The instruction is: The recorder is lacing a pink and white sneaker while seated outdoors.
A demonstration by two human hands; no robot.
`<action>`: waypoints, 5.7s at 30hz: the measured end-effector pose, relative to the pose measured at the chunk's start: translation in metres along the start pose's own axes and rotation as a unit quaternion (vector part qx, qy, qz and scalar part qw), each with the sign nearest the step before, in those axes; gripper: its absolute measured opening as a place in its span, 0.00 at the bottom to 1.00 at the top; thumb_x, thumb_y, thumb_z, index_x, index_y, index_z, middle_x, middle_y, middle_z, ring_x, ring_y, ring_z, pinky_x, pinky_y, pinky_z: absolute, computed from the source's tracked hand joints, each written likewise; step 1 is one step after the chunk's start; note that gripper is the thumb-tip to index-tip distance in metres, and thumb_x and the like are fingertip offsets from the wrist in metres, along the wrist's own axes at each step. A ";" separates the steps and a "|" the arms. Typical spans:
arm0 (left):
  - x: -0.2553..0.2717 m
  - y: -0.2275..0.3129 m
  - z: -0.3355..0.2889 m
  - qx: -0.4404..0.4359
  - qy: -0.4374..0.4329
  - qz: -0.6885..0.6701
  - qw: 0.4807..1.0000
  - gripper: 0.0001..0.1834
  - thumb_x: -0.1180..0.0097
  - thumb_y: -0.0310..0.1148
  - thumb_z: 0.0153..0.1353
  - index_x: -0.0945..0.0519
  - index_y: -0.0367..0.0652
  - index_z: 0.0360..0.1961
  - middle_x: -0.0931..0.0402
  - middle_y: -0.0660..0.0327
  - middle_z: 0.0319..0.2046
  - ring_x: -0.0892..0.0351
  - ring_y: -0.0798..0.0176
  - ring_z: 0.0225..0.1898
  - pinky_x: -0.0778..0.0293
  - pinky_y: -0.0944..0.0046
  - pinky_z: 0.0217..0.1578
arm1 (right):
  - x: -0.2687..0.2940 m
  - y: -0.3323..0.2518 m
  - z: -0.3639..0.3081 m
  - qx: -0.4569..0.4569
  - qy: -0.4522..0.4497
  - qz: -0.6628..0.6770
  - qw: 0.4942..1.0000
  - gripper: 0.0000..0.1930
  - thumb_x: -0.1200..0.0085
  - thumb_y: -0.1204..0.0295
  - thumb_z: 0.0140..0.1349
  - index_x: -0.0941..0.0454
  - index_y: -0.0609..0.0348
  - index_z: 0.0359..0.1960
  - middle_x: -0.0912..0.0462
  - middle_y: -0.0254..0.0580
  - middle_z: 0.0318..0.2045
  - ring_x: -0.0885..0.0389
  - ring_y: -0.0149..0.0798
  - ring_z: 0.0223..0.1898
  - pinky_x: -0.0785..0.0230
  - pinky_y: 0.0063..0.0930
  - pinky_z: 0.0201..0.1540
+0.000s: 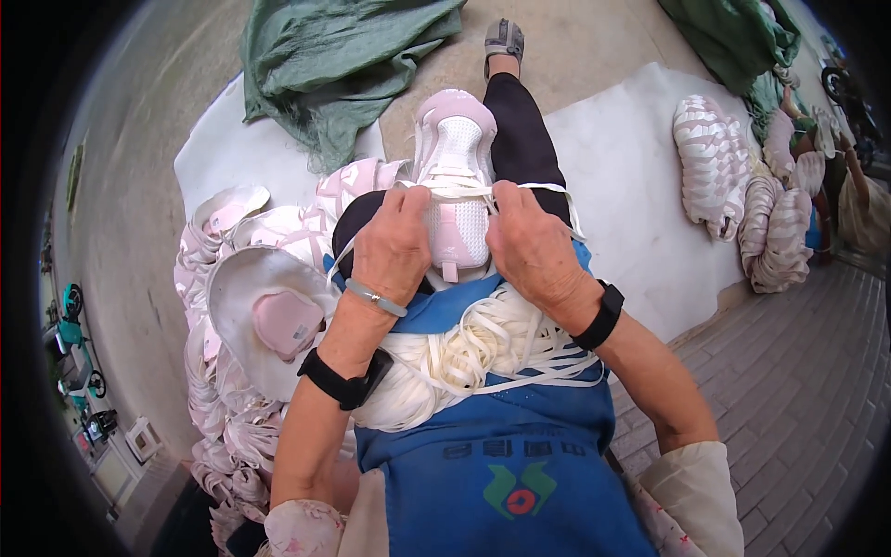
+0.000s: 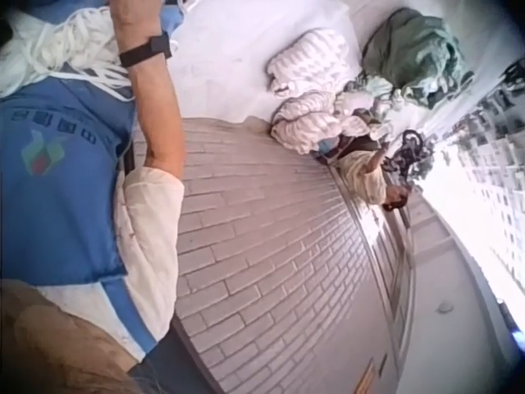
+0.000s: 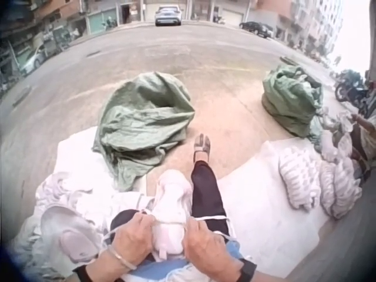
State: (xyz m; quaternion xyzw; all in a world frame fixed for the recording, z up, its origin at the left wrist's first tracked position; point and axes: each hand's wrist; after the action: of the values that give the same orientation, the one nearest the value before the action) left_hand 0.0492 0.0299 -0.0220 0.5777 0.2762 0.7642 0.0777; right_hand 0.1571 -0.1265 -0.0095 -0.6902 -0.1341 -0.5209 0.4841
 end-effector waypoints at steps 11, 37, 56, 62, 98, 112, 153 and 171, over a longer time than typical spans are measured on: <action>0.011 0.002 0.023 -0.129 -0.058 0.167 0.976 0.06 0.47 0.27 0.54 0.24 0.43 0.34 0.29 0.57 0.33 0.25 0.53 0.32 0.26 0.57 0.31 | -0.009 0.008 -0.001 0.001 -0.010 0.010 1.000 0.07 0.49 0.78 0.55 0.31 0.67 0.34 0.25 0.55 0.32 0.20 0.54 0.31 0.25 0.42 0.33; 0.018 0.014 -0.044 -0.040 -0.063 -0.218 0.973 0.10 0.39 0.21 0.52 0.25 0.38 0.36 0.25 0.55 0.30 0.22 0.52 0.32 0.26 0.60 0.33 | 0.018 -0.011 0.015 0.156 -0.040 0.160 0.974 0.04 0.41 0.76 0.54 0.23 0.61 0.28 0.28 0.43 0.27 0.26 0.43 0.28 0.33 0.33 0.30; 0.063 0.025 -0.072 0.130 -0.219 -0.303 0.919 0.02 0.50 0.25 0.64 0.29 0.38 0.35 0.29 0.61 0.18 0.29 0.67 0.19 0.32 0.67 0.23 | 0.040 -0.029 -0.077 0.139 -0.334 0.283 0.888 0.08 0.45 0.71 0.62 0.21 0.62 0.38 0.22 0.44 0.27 0.22 0.47 0.31 0.29 0.34 0.37; 0.048 0.036 -0.043 0.181 -0.138 -0.273 0.935 0.07 0.44 0.27 0.60 0.29 0.39 0.35 0.38 0.64 0.15 0.40 0.72 0.18 0.40 0.69 0.21 | 0.050 -0.030 -0.027 -0.075 -0.168 0.286 0.940 0.07 0.49 0.77 0.61 0.28 0.65 0.39 0.23 0.56 0.27 0.22 0.56 0.33 0.31 0.42 0.36; 0.034 0.022 -0.037 0.241 -0.147 -0.378 0.882 0.06 0.50 0.26 0.65 0.26 0.35 0.41 0.20 0.61 0.29 0.24 0.75 0.24 0.27 0.74 0.27 | -0.020 -0.032 -0.023 0.149 -0.017 -0.196 0.969 0.08 0.46 0.69 0.54 0.31 0.54 0.32 0.31 0.35 0.29 0.22 0.29 0.25 0.30 0.24 0.19; 0.014 0.023 -0.017 0.051 -0.012 -0.127 0.991 0.04 0.45 0.27 0.59 0.21 0.39 0.33 0.23 0.53 0.25 0.22 0.53 0.25 0.28 0.61 0.27 | -0.001 -0.010 -0.033 0.100 -0.060 -0.001 0.993 0.11 0.46 0.76 0.54 0.33 0.59 0.37 0.29 0.45 0.33 0.20 0.47 0.26 0.27 0.36 0.25; 0.003 0.038 0.007 0.067 0.002 -0.173 0.983 0.07 0.40 0.21 0.54 0.25 0.37 0.33 0.27 0.62 0.22 0.32 0.72 0.19 0.34 0.72 0.22 | -0.003 -0.004 -0.036 0.090 -0.058 0.075 0.991 0.11 0.46 0.78 0.52 0.34 0.62 0.35 0.28 0.46 0.32 0.20 0.48 0.24 0.26 0.37 0.23; 0.000 0.042 -0.054 0.523 -0.128 -0.657 0.528 0.18 0.44 0.38 0.65 0.30 0.38 0.49 0.24 0.57 0.44 0.22 0.65 0.43 0.23 0.64 0.48 | 0.040 0.016 -0.018 0.043 0.035 0.144 0.988 0.05 0.48 0.75 0.62 0.24 0.64 0.35 0.23 0.44 0.28 0.24 0.46 0.23 0.30 0.35 0.28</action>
State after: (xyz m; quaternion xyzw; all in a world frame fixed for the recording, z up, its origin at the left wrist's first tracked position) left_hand 0.0077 -0.0233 -0.0104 0.2618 0.9151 0.1341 0.2757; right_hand 0.1741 -0.1620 0.0164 -0.6626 -0.0385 -0.4631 0.5874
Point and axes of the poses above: each hand's wrist, its own z-axis towards the middle knuckle, its own x-axis out of the back of the hand, y = z × x
